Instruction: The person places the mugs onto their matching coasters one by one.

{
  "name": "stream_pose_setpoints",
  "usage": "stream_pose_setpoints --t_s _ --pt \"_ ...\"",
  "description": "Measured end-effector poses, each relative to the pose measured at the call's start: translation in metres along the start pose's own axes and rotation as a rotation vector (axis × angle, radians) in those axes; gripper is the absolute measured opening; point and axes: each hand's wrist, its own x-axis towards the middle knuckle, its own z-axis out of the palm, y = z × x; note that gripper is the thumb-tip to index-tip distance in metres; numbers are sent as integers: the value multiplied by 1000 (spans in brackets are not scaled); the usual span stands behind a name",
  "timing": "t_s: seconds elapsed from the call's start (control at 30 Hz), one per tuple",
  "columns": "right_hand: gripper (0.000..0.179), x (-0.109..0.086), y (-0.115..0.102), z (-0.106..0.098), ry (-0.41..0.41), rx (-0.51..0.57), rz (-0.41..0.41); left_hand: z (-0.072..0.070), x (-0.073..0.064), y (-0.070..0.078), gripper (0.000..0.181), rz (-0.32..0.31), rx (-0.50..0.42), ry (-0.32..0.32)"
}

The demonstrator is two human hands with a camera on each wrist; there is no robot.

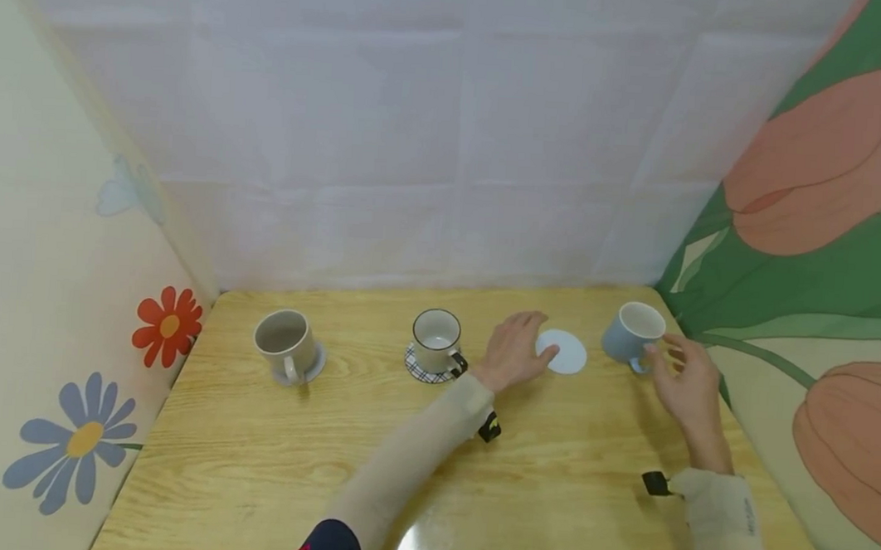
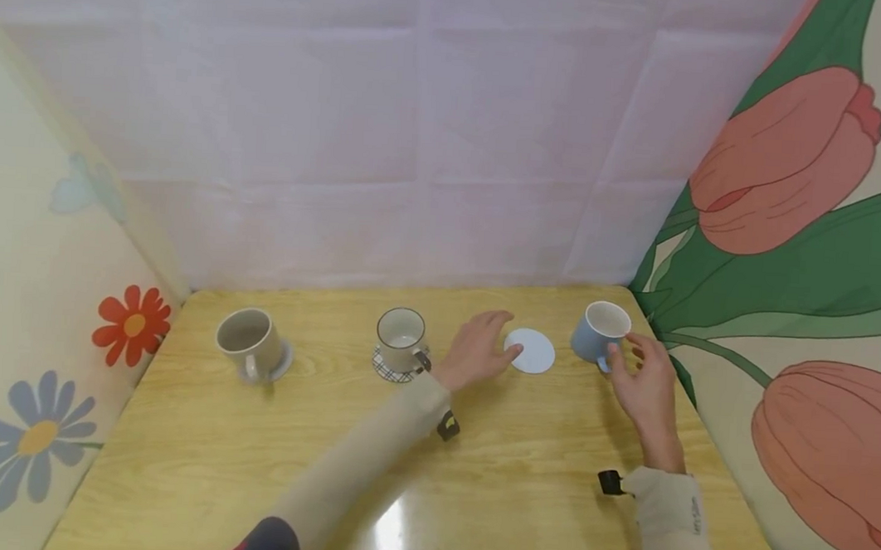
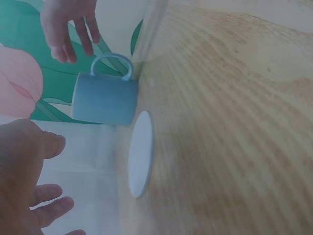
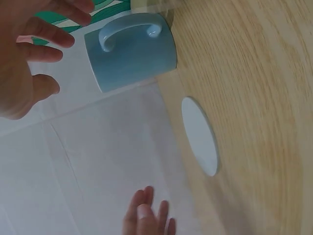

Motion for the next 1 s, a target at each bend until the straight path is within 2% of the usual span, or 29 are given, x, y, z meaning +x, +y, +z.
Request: stream_pose_setpoints --t_s 0.13,0.2,0.43,0.67,0.8,1.0 --pt "56 1 6 -3 -38 31 94 10 0 -1 62 -24 -7 27" --pt "57 0 9 -3 -42 45 112 15 -1 -1 63 -34 -5 31" --pt "55 -1 14 -1 -34 49 104 28 -3 -7 70 -46 12 -32" --pt "53 -6 15 1 -42 55 90 39 -2 -13 77 -83 -57 -129" --pt "55 -8 16 3 -63 46 94 47 -1 -17 82 -119 -85 -148" --pt "56 -8 18 3 -74 27 94 55 1 -21 85 -154 -74 -167"
